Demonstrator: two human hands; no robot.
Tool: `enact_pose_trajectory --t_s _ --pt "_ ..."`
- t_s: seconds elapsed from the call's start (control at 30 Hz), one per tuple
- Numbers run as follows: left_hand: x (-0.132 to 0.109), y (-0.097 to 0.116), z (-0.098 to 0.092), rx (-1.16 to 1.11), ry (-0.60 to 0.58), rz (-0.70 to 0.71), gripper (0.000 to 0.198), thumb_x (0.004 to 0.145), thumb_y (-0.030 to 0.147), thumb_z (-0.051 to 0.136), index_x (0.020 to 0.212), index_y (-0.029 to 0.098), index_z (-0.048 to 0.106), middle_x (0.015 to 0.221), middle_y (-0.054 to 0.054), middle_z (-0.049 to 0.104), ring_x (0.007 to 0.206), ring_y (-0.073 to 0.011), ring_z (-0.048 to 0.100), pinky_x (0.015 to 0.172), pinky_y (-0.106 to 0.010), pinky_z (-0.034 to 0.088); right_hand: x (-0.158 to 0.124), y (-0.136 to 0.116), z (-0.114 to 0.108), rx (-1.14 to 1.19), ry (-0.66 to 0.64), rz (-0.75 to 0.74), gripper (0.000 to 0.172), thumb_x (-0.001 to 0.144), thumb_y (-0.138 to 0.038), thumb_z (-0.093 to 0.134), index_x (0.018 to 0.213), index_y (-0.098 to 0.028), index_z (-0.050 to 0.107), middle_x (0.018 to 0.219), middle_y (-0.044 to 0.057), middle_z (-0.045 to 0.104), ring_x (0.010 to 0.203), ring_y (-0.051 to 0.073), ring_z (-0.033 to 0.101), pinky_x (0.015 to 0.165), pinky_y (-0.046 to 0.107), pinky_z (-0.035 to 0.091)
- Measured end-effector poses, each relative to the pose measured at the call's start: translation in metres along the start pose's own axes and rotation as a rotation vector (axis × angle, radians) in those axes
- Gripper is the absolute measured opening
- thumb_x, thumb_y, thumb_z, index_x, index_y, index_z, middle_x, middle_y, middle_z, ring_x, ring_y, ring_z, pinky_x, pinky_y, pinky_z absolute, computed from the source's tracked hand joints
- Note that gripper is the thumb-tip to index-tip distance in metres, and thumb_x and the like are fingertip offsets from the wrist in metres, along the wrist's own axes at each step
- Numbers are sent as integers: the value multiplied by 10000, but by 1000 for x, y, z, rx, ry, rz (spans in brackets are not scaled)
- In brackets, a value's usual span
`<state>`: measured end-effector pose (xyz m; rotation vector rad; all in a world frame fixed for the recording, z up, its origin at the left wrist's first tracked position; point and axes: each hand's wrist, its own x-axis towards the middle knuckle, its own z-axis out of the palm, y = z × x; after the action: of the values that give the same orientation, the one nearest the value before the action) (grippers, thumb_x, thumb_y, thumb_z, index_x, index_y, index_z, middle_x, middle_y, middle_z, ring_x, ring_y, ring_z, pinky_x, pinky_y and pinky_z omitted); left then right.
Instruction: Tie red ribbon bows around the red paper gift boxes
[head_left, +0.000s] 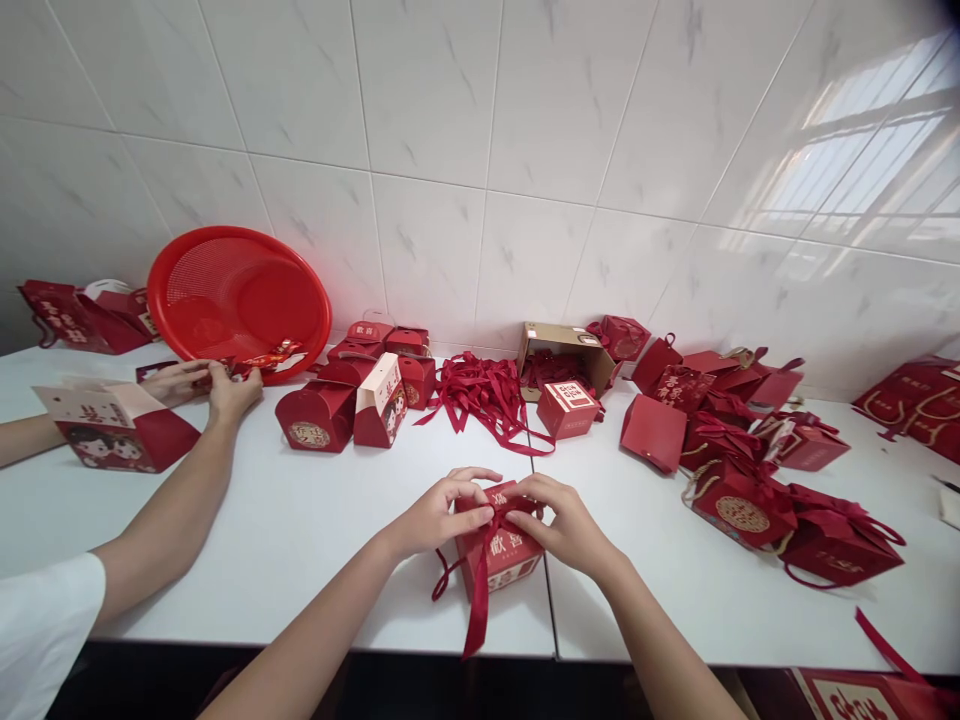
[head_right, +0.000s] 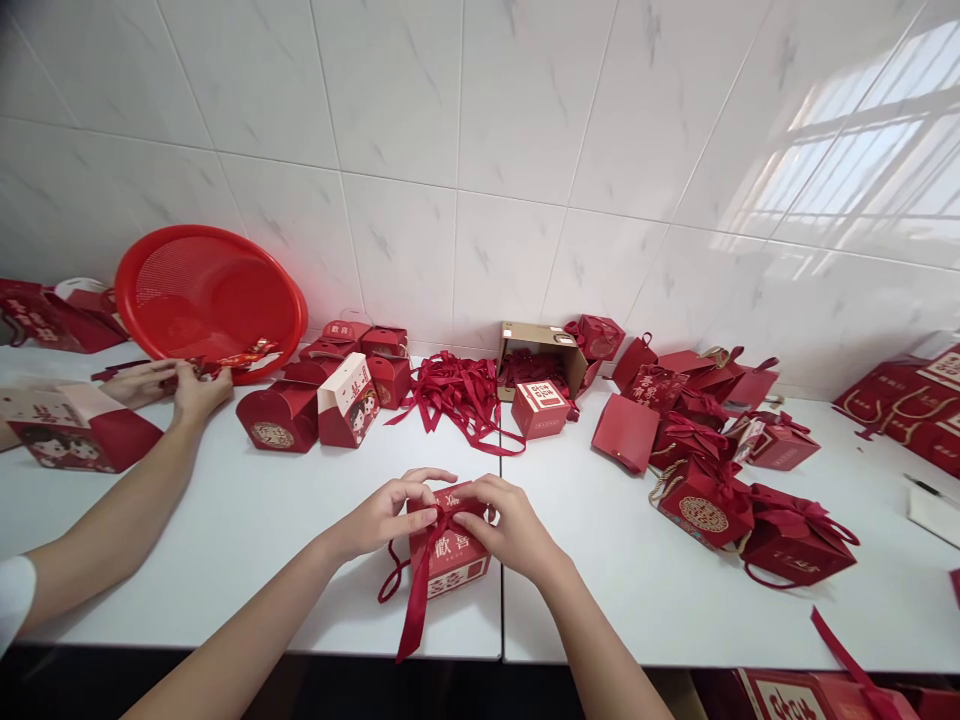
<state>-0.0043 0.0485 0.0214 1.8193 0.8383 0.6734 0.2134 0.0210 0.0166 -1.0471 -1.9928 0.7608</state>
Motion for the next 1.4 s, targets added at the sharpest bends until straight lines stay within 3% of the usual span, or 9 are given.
enact_pose_trajectory --t_s 0.23,0.5,0.63,0.73,0.87,1.1,1.4 --pt "9 3 -5 209 -6 38 230 830 374 582 676 205 602 1271 -56 566 1257 -240 410 1058 -423 305 13 -1 -3 -121 -123 -94 177 855 -161 560 904 -204 726 775 32 606 690 138 583 659 255 479" --pt "10 7 -14 599 -16 94 264 834 413 552 671 214 610 1144 -23 636 1276 -325 332 1023 -523 249 8 3 -2 -129 -136 -143 224 870 -122 519 963 -202 707 788 40 590 698 137 569 660 248 475" --pt "10 9 -2 398 82 103 135 797 341 607 746 215 609 1108 -32 657 1234 -295 412 1024 -472 302 8 4 -3 -115 -107 -126 232 867 -107 510 949 -208 702 817 46 603 723 142 572 677 256 473" --pt "10 4 12 110 168 54 123 786 317 616 784 195 606 980 -51 674 999 -224 580 892 -352 446 6 8 -6 -79 -59 -81 204 853 -138 549 983 -221 682 834 40 627 697 138 566 652 257 474" --pt "11 -1 25 -48 242 -32 161 770 327 638 775 167 616 819 -38 672 755 -174 616 720 -290 489 6 14 -8 -5 17 -38 176 824 -181 596 982 -222 663 859 38 679 707 147 588 630 262 476" --pt "13 -6 30 -62 312 -70 200 707 298 696 634 164 567 967 -65 701 888 -207 648 793 -305 481 8 22 6 293 320 162 57 711 -245 711 749 -204 700 728 30 694 667 164 619 667 301 503" --pt "10 -14 32 -54 281 -55 161 709 247 678 643 165 556 1039 -80 686 899 -214 649 792 -317 489 0 38 23 495 464 315 206 666 -362 739 718 -190 637 662 21 661 605 159 626 614 306 535"
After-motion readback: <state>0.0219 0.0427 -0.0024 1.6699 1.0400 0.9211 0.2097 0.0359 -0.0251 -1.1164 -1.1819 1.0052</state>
